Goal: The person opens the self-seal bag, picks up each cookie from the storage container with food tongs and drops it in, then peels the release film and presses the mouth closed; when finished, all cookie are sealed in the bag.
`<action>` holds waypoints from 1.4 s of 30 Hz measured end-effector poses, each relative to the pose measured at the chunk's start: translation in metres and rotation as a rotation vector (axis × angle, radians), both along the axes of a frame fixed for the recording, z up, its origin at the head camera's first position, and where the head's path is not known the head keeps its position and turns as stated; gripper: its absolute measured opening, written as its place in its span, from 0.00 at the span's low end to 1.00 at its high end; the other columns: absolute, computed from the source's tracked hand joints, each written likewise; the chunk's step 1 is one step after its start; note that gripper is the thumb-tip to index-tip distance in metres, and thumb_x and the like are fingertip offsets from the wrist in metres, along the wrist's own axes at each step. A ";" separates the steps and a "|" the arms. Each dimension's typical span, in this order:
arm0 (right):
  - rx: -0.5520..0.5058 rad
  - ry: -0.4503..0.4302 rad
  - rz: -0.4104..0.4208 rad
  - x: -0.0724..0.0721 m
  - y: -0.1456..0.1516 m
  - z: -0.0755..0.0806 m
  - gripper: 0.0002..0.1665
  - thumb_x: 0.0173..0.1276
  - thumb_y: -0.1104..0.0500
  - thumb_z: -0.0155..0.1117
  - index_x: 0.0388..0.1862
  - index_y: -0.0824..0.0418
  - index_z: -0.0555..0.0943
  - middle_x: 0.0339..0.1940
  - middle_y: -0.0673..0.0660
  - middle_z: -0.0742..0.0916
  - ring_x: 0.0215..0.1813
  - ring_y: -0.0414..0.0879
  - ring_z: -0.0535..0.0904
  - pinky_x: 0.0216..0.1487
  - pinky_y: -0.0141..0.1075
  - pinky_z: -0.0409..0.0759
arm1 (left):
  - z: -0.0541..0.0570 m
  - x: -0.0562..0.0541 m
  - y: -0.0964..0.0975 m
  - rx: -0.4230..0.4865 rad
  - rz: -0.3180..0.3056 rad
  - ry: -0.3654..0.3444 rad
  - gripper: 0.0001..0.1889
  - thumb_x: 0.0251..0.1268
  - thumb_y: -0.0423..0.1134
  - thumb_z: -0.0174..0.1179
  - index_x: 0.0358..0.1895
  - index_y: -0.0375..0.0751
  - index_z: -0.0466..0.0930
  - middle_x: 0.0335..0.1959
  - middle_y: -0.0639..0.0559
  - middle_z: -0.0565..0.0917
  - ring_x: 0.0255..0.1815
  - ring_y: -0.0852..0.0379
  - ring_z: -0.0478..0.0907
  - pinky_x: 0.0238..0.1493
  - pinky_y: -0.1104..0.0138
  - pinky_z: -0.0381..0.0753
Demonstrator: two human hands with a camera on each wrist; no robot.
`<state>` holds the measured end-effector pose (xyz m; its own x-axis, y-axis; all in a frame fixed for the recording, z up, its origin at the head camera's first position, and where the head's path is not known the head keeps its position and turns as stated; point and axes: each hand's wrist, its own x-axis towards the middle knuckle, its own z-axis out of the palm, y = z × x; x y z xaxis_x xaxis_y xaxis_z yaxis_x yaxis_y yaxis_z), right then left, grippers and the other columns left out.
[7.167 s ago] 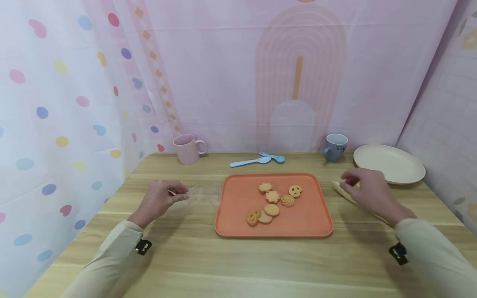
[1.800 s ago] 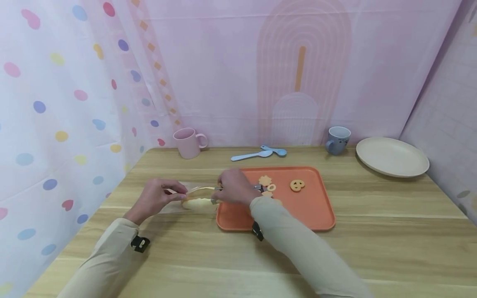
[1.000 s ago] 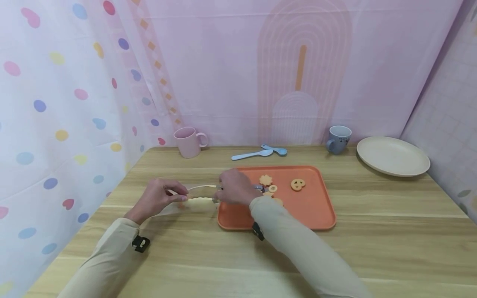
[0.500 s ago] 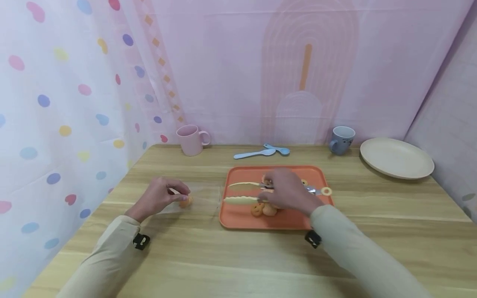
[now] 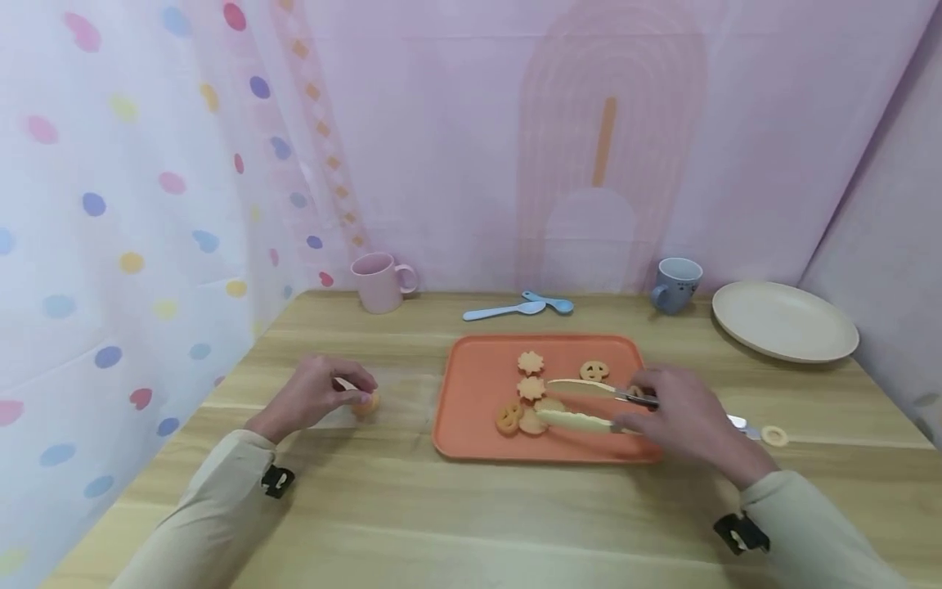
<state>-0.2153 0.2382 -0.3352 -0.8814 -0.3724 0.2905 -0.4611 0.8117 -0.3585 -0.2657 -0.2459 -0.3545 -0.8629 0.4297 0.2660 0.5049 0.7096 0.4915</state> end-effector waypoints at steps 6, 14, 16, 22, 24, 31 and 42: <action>0.025 -0.059 -0.034 0.000 0.020 -0.006 0.15 0.54 0.44 0.79 0.33 0.51 0.86 0.26 0.43 0.84 0.29 0.36 0.72 0.30 0.30 0.68 | 0.000 0.000 0.001 0.019 0.011 -0.028 0.06 0.56 0.31 0.73 0.37 0.38 0.89 0.34 0.50 0.91 0.37 0.57 0.87 0.39 0.67 0.87; 0.032 -0.100 0.005 -0.009 0.016 -0.004 0.18 0.53 0.43 0.79 0.32 0.53 0.86 0.21 0.43 0.80 0.26 0.35 0.66 0.27 0.29 0.63 | -0.003 0.002 -0.003 -0.001 0.027 -0.048 0.05 0.56 0.32 0.73 0.36 0.40 0.89 0.33 0.51 0.91 0.37 0.59 0.87 0.39 0.68 0.87; 0.043 -0.096 0.009 -0.012 0.014 -0.003 0.20 0.52 0.42 0.80 0.32 0.54 0.86 0.22 0.44 0.80 0.27 0.36 0.66 0.27 0.29 0.63 | -0.004 0.002 -0.002 -0.007 0.030 -0.050 0.05 0.56 0.32 0.73 0.36 0.40 0.89 0.33 0.52 0.91 0.37 0.59 0.87 0.39 0.68 0.86; 0.055 -0.080 0.031 -0.018 0.012 0.000 0.19 0.51 0.46 0.81 0.35 0.56 0.88 0.26 0.44 0.84 0.28 0.36 0.71 0.29 0.30 0.68 | -0.002 0.002 0.000 -0.007 0.026 -0.051 0.06 0.55 0.33 0.73 0.37 0.40 0.89 0.33 0.52 0.91 0.37 0.59 0.87 0.39 0.68 0.86; 0.054 -0.069 0.033 -0.019 0.012 0.000 0.17 0.51 0.47 0.81 0.35 0.55 0.88 0.26 0.44 0.85 0.28 0.35 0.71 0.30 0.30 0.70 | -0.001 0.002 0.001 -0.002 0.025 -0.055 0.06 0.55 0.33 0.73 0.37 0.40 0.89 0.33 0.52 0.91 0.38 0.58 0.87 0.39 0.67 0.86; 0.011 -0.059 0.043 -0.018 0.013 0.003 0.09 0.57 0.49 0.78 0.31 0.49 0.87 0.26 0.41 0.86 0.28 0.30 0.73 0.30 0.28 0.70 | -0.001 0.002 0.001 0.004 0.021 -0.063 0.06 0.55 0.33 0.73 0.37 0.40 0.89 0.33 0.52 0.91 0.38 0.59 0.87 0.40 0.67 0.86; 0.122 -0.018 0.075 -0.029 0.010 0.010 0.21 0.48 0.43 0.82 0.29 0.55 0.85 0.22 0.47 0.78 0.28 0.38 0.67 0.29 0.30 0.64 | 0.001 0.000 0.004 0.008 0.006 -0.083 0.07 0.56 0.33 0.73 0.38 0.39 0.89 0.33 0.51 0.91 0.38 0.59 0.86 0.41 0.68 0.85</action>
<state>-0.2444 0.2487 -0.3254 -0.8544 -0.4692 0.2230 -0.5165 0.8133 -0.2678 -0.2660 -0.2417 -0.3537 -0.8844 0.4229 0.1972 0.4584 0.7080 0.5372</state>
